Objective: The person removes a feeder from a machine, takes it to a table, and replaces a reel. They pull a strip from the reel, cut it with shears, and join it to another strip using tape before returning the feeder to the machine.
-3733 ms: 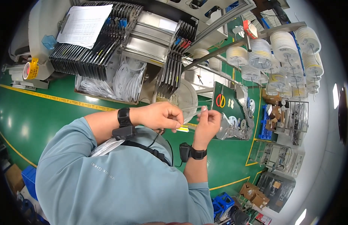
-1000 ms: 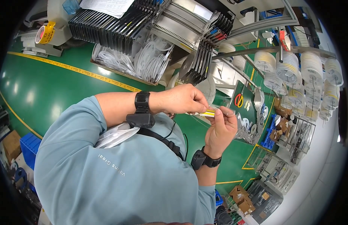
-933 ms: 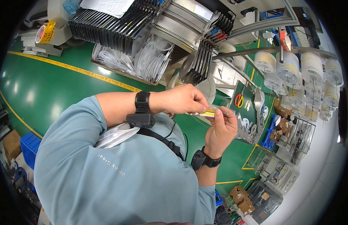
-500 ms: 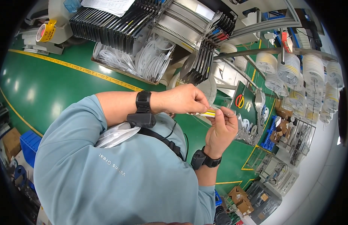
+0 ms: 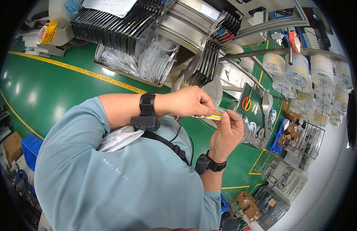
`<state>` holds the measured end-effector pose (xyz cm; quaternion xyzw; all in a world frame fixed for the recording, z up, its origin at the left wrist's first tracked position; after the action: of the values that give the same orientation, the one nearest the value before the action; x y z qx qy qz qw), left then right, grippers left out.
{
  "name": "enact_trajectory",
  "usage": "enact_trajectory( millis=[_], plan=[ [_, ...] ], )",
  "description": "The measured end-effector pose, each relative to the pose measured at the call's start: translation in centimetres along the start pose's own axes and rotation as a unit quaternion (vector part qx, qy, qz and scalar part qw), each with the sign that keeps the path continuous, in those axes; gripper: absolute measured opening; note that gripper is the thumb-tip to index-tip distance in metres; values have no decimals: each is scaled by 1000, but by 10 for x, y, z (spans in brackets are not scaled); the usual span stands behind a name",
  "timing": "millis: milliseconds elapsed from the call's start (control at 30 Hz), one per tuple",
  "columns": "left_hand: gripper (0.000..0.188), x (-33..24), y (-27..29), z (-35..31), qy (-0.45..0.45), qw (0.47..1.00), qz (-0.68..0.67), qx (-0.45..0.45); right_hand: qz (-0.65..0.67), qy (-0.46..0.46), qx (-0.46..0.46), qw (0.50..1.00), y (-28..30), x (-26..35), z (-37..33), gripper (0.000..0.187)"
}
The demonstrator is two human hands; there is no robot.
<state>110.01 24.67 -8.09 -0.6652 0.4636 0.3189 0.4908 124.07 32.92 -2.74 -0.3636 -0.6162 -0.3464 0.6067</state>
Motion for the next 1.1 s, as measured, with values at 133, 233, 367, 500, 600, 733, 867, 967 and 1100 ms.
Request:
enact_trajectory(
  millis=[133,233,367,500,600,733,867,967,1100],
  plan=[
    [30,1,-1,2,1,1000,-3,2,6,3,-3,1000,2,1,0,13],
    [30,-1,-2,3,2,1000,-4,2,2,4,-5,1000,4,0,1,13],
    [29,-2,-4,4,7,1000,-6,3,1,4,-5,1000,7,-1,2,13],
    [26,-6,-7,7,19,1000,-12,1,12,7,-7,1000,8,1,3,14],
    [19,-7,-9,9,29,1000,-10,-4,10,7,-11,1000,12,-2,5,13],
    [20,-6,-12,16,26,999,-9,-21,22,5,-1,1000,16,0,10,12],
    [21,-17,-19,20,4,999,3,-44,15,-2,12,1000,23,3,17,13],
    [21,-25,-26,26,-22,998,13,-62,33,-11,19,999,30,8,24,14],
    [21,-28,-38,39,-65,994,21,-81,43,-18,39,998,47,8,36,15]
  ],
)
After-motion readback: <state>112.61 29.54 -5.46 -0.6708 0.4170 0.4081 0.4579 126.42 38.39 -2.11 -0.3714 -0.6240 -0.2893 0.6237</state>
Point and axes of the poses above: each hand's wrist, its own z-axis towards the middle knuckle, its own y-axis out of the back of the hand, x = y × z, the point moved 7 cm from there along z, towards the middle knuckle, and after that the axes turned 1 degree about y, right-handed, at the moved point
